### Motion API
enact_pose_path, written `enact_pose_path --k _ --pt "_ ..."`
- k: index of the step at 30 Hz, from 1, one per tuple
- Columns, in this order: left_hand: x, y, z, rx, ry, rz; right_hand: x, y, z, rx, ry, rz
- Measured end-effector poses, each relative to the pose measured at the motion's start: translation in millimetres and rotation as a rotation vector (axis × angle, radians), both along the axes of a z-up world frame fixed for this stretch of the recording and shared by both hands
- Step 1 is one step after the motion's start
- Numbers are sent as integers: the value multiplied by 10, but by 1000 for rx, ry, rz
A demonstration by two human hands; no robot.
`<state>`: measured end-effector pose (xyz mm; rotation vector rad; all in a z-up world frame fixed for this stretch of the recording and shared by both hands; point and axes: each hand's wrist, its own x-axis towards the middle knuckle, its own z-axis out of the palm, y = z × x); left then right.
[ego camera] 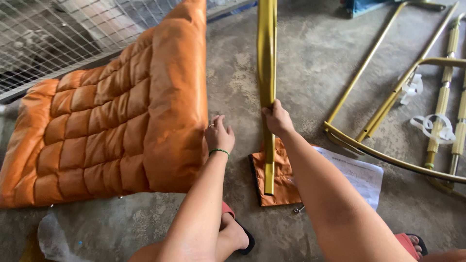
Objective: The person assembles a yellow metal chair frame by attaching black rubber feet to the legs and connecting the frame pieces. They consult an instruction sheet and place the assembled frame under an orange cushion.
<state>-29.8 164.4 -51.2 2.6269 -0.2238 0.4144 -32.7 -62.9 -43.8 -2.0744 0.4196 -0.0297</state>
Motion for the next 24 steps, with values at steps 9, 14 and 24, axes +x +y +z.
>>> enact_pose_path --k 9,14,24 --pt "-389 918 460 168 306 530 -298 -19 167 -59 72 20" --pt "-416 1414 -28 -335 550 906 -468 80 176 -75 146 -18" --pt "68 983 -1144 -411 811 557 -634 -62 276 -126 169 -41"
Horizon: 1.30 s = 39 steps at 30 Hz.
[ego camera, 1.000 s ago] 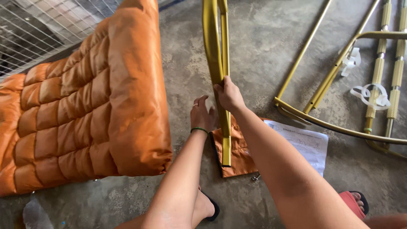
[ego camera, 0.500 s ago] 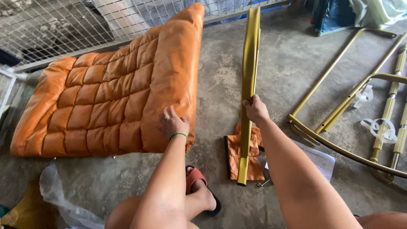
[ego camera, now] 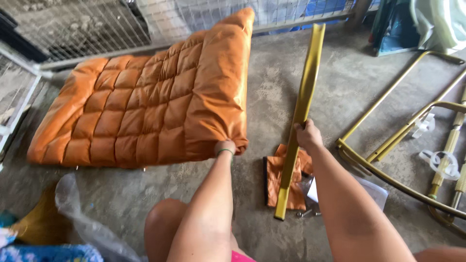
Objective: The person assembles a yellow metal chair frame by attaching black rubber feet to the legs and connecting the frame pieces. They consult an instruction sheet and place the assembled frame under an orange cushion.
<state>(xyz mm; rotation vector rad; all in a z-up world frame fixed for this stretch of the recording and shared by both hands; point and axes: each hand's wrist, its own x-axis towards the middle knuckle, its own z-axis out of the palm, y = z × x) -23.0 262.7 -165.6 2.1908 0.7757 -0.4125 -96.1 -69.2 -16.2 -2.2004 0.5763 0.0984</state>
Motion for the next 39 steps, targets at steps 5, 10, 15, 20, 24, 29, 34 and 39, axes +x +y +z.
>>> enact_pose_path --k 5,10,15,20,24,29,34,39 --pt "229 -810 374 125 -145 -369 56 80 73 79 -67 16" --pt "636 -1561 1007 58 -344 -384 14 -35 -59 236 28 -47" --pt "290 -2170 1297 -780 -402 -483 -113 -271 -256 29 -225 86" --pt "-403 -2275 1136 -774 -376 -699 -24 -430 -60 189 -143 72" --pt "-582 -2306 1021 -750 -507 -747 40 -447 144 436 -199 105" --pt "-581 -2382 1043 -666 -680 -610 101 -749 -239 976 -215 42" --pt "-658 -2513 1055 -321 -671 -574 -191 -1293 -1598 442 -153 -245" --pt "-605 -2590 1168 -374 -669 -547 -418 -1014 -2718 -333 348 448"
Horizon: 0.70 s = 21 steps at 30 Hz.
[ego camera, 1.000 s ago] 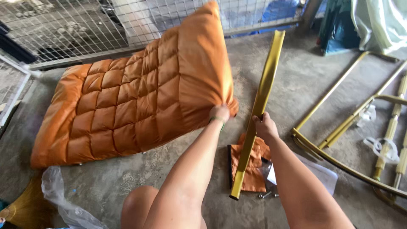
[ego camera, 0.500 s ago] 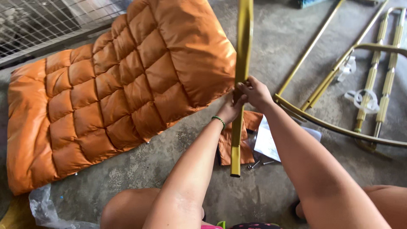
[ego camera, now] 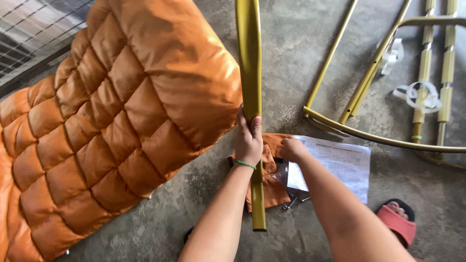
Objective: The person assembles a yellow metal chair frame by attaching black rubber feet to the legs and connecting the frame pieces. They consult an instruction sheet and place the assembled frame under an orange cushion.
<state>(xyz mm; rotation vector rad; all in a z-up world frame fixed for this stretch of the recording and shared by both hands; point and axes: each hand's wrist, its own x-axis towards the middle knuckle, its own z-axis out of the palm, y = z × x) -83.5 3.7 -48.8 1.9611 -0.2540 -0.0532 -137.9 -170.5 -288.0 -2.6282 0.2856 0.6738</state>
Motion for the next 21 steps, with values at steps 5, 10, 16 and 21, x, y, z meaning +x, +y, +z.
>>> enact_pose_path --k 5,10,16,21 --pt "26 23 39 -99 -120 -20 29 569 -194 -3 27 -100" --pt "-24 -23 -101 -176 -164 -44 -494 830 -87 -79 36 -105" --pt "-63 21 -33 -116 -92 -11 -1207 967 191 -45 248 -75" --pt "-347 236 -173 -48 30 -38 -1800 703 -39 -107 118 -143"
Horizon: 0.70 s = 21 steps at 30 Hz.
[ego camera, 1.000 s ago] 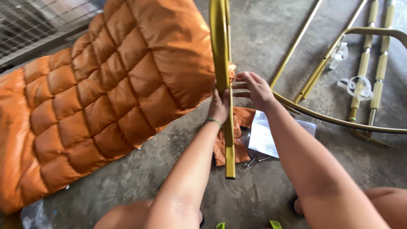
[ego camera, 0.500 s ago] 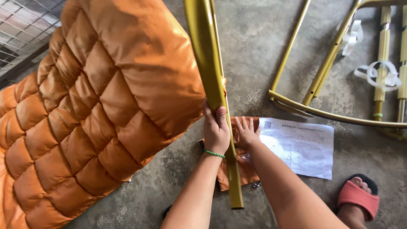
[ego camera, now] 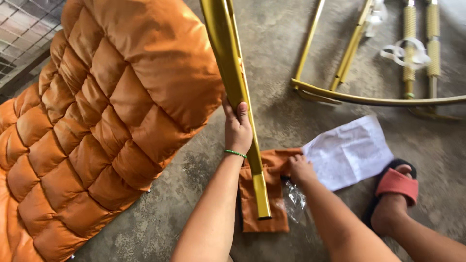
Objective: The person assembles a yellow metal chair frame by attaching black rubber feet to the legs and connecting the frame pieces. They consult an instruction sheet and place the assembled frame under an orange cushion.
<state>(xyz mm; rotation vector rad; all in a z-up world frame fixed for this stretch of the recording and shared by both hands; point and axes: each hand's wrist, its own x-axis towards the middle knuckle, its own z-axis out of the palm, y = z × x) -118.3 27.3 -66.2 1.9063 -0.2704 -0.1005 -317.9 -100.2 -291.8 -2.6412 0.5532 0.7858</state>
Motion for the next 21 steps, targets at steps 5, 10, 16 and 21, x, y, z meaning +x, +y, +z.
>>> enact_pose_path --k 5,10,16,21 --pt "-296 63 -13 -4 -43 -15 -457 -661 45 -156 -85 -183" --pt "-555 196 70 24 98 23 -897 -899 317 -120 -261 -185" --pt "-476 176 596 62 -40 83 -1095 -1164 980 -56 240 -96" --pt "-523 134 343 6 -64 46 -984 -669 629 239 -92 51"
